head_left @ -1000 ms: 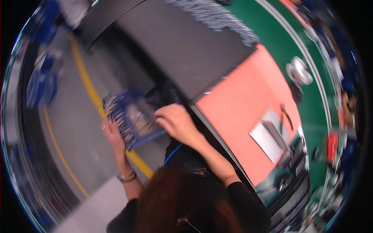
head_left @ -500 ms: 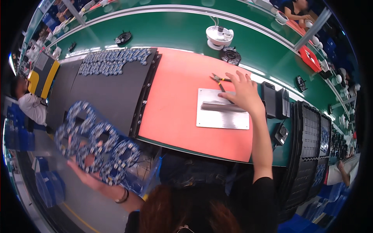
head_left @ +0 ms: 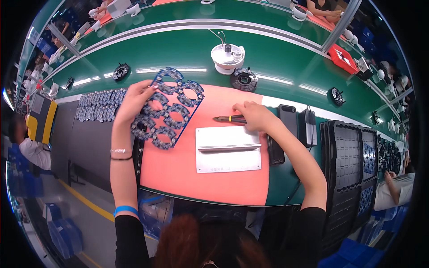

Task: Assembling and processing electronic circuit board components on a factory production line.

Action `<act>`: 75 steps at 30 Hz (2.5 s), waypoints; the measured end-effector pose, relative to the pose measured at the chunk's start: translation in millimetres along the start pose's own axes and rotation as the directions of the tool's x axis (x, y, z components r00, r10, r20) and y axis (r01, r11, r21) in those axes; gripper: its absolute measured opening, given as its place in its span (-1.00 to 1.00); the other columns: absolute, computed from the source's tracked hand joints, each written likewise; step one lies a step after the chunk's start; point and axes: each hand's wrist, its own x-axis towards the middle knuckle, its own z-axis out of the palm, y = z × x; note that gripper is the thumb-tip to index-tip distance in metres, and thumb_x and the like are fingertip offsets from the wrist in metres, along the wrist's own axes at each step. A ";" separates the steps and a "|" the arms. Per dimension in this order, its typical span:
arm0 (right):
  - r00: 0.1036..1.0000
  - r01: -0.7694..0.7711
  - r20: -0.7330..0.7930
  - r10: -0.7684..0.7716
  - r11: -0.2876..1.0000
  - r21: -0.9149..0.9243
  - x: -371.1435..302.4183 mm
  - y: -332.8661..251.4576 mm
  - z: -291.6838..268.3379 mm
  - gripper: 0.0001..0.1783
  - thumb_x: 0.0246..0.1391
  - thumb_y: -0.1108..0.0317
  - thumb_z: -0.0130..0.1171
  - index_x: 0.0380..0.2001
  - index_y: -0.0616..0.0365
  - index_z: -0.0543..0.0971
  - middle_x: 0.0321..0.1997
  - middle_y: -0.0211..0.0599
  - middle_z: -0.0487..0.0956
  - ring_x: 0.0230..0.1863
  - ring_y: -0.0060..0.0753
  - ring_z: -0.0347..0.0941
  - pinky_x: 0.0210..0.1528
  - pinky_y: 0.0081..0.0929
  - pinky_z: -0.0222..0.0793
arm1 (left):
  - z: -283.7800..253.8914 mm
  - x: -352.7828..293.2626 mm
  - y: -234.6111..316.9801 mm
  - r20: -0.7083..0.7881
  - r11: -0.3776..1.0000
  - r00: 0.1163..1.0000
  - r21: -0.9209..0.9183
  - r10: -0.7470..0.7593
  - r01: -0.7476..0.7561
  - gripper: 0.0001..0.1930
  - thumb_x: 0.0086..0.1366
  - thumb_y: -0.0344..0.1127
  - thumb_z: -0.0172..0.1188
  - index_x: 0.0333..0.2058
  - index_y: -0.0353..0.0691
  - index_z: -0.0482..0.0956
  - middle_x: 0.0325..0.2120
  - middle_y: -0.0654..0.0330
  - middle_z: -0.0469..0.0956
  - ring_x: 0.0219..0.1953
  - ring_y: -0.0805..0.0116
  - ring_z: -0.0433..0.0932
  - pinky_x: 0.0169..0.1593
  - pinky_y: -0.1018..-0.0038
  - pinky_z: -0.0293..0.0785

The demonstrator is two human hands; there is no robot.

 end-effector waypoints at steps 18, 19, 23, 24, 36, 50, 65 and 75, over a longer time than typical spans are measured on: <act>0.732 -0.227 -0.672 -0.111 0.891 -0.394 54.5 104.9 -171.9 -0.51 -0.23 0.49 0.32 -0.11 0.07 0.49 -0.19 -0.23 0.48 -0.03 -0.12 0.44 -0.01 -0.17 0.30 | 107.8 203.5 -21.7 -0.050 0.763 0.970 0.628 0.237 -0.154 -0.52 0.35 0.09 0.13 0.06 -0.14 0.56 -0.04 -0.03 0.53 0.06 -0.03 0.52 0.10 0.15 0.47; 0.702 -0.224 -0.690 -0.173 0.866 -0.446 70.9 113.3 -175.7 -0.51 -0.22 0.48 0.33 -0.11 0.07 0.49 -0.18 -0.24 0.48 -0.01 -0.14 0.43 0.02 -0.17 0.29 | 122.6 212.6 -19.3 -0.090 0.768 0.971 0.630 0.222 -0.117 -0.52 0.35 0.10 0.13 0.05 -0.12 0.56 -0.02 0.00 0.51 0.06 -0.02 0.51 0.10 0.14 0.48; 0.790 -0.164 -0.544 -0.284 0.757 -0.633 123.8 134.5 -179.4 -0.53 -0.19 0.45 0.34 -0.12 0.04 0.48 -0.12 -0.28 0.49 0.04 -0.19 0.42 0.14 -0.18 0.27 | 158.9 247.1 -27.4 -0.136 0.644 0.942 0.758 0.306 -0.100 -0.62 0.28 -0.02 0.25 -0.12 -0.20 0.57 -0.09 0.01 0.50 0.01 0.02 0.49 0.05 0.13 0.45; 0.821 -0.139 -0.494 -0.288 0.737 -0.661 133.2 136.8 -176.7 -0.57 -0.14 0.48 0.27 -0.12 0.03 0.47 -0.08 -0.28 0.49 0.08 -0.19 0.42 0.20 -0.16 0.26 | 163.1 251.3 -28.7 -0.140 0.614 0.933 0.783 0.332 -0.101 -0.70 0.26 -0.13 0.28 -0.18 -0.23 0.57 -0.11 0.02 0.50 0.01 0.06 0.48 0.02 0.15 0.42; 0.917 -0.064 -0.311 -0.248 0.680 -0.731 150.8 144.7 -162.8 -0.68 -0.06 0.50 0.20 -0.17 -0.04 0.50 -0.20 -0.32 0.53 -0.02 -0.23 0.51 0.09 -0.20 0.34 | 173.9 281.1 -35.3 -0.135 0.631 0.854 0.733 0.502 -0.255 -0.87 0.26 -0.33 0.23 -0.33 -0.26 0.57 -0.17 0.10 0.50 -0.08 0.08 0.47 -0.03 0.13 0.39; 0.571 -0.202 -0.805 -0.160 0.923 -0.327 42.2 29.7 -207.2 -0.48 -0.13 0.40 0.35 0.00 -0.05 0.56 -0.16 -0.30 0.53 -0.05 -0.15 0.47 -0.03 -0.21 0.32 | 60.3 24.6 114.7 -0.116 0.685 0.705 0.391 0.699 -0.615 -0.86 0.12 -0.54 0.26 -0.46 -0.34 0.44 -0.20 0.00 0.59 -0.25 0.13 0.57 -0.11 0.35 0.45; 0.442 0.182 -0.894 0.074 0.969 0.170 -14.6 -179.1 -145.4 -0.43 -0.21 0.64 0.29 -0.01 0.12 0.57 -0.09 -0.23 0.55 -0.08 -0.22 0.51 0.01 -0.38 0.39 | 4.8 -490.6 -227.7 -0.470 0.334 0.292 -0.007 -0.833 0.942 -0.78 0.26 -0.34 0.32 -0.30 -0.29 0.45 -0.38 0.02 0.66 -0.37 0.26 0.70 -0.31 0.37 0.62; 0.402 -0.009 -0.895 0.191 0.979 0.205 18.6 -179.7 -99.9 -0.43 -0.17 0.54 0.35 0.02 0.05 0.55 -0.10 -0.28 0.57 -0.03 -0.16 0.52 0.04 -0.23 0.33 | 1.9 -274.9 4.2 0.084 0.999 0.996 -0.029 -0.042 0.044 -0.86 0.35 -0.41 0.08 -0.23 -0.27 0.61 -0.24 0.00 0.65 -0.25 0.09 0.66 -0.20 0.36 0.55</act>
